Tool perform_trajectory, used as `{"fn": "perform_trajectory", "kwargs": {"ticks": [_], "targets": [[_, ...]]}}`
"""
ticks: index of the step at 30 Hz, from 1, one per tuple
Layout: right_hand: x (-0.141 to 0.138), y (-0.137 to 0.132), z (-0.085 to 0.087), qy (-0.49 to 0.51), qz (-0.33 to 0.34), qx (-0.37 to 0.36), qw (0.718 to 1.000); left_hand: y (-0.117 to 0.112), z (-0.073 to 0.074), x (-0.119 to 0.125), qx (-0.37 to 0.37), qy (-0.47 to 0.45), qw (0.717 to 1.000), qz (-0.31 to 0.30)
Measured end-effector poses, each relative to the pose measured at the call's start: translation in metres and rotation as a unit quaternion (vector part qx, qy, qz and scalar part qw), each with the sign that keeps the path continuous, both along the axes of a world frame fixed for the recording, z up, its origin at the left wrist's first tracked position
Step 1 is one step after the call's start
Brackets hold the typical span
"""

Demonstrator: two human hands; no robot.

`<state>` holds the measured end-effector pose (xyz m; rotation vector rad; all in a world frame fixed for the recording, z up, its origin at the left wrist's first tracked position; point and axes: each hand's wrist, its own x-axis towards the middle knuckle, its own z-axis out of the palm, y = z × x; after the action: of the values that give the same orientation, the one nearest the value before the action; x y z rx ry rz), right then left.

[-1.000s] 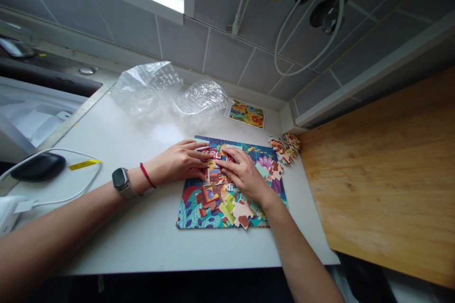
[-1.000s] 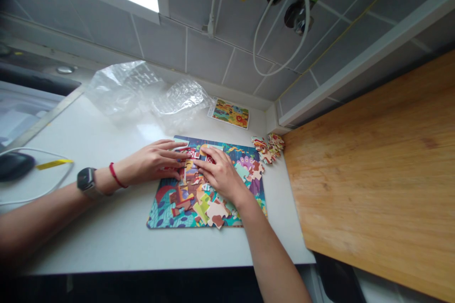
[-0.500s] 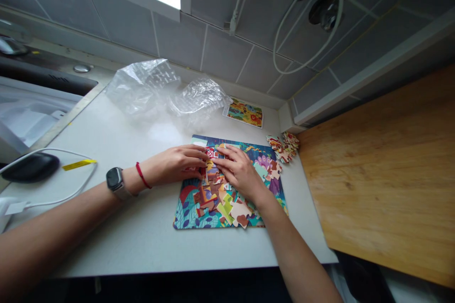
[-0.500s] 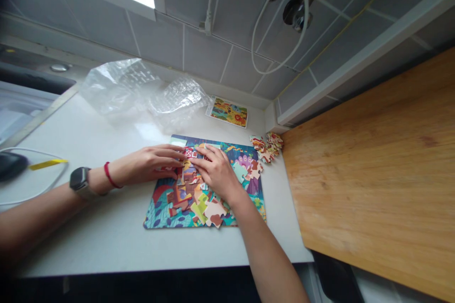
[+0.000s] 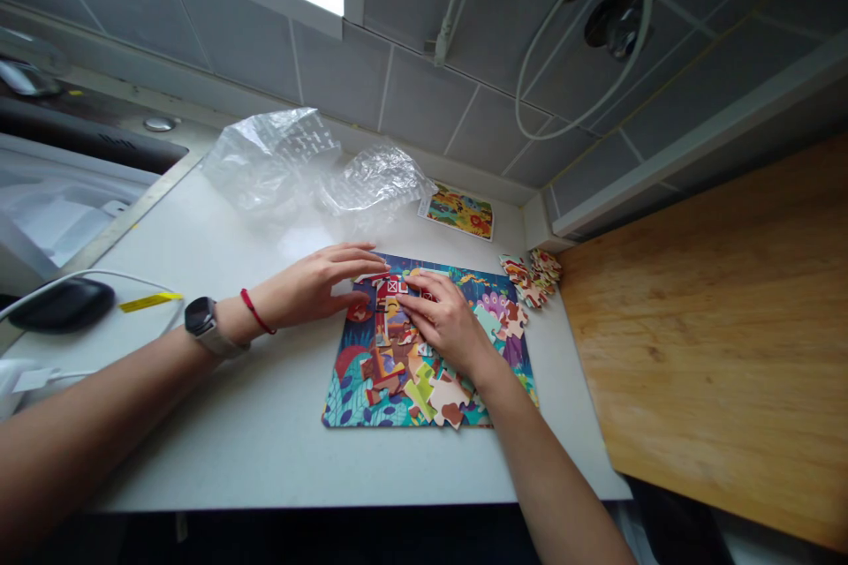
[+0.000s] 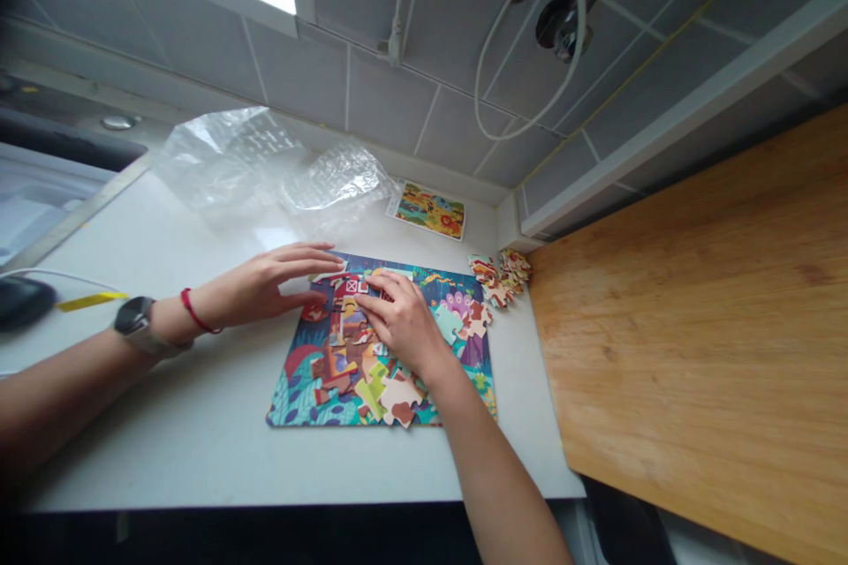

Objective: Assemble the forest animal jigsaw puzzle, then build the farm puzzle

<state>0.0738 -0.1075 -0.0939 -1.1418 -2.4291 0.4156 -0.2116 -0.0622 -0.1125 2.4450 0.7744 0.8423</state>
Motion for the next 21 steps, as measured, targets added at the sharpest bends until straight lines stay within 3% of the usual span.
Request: {"fn": "perform_trajectory", "kwargs": {"ticks": [7, 16, 21], "targets": [[0.003, -0.001, 0.001, -0.014, 0.026, -0.016, 0.999, 0.011, -0.006, -0.007, 0.027, 0.064, 0.997, 0.032], [0.007, -0.005, 0.019, -0.076, 0.055, -0.074, 0.993, 0.01, 0.001, -0.006, 0.041, 0.029, 0.996, 0.079], [0.006, -0.005, 0.018, -0.096, 0.051, -0.081, 0.991, 0.012, 0.009, -0.012, 0.044, 0.009, 0.994, 0.1]]}}
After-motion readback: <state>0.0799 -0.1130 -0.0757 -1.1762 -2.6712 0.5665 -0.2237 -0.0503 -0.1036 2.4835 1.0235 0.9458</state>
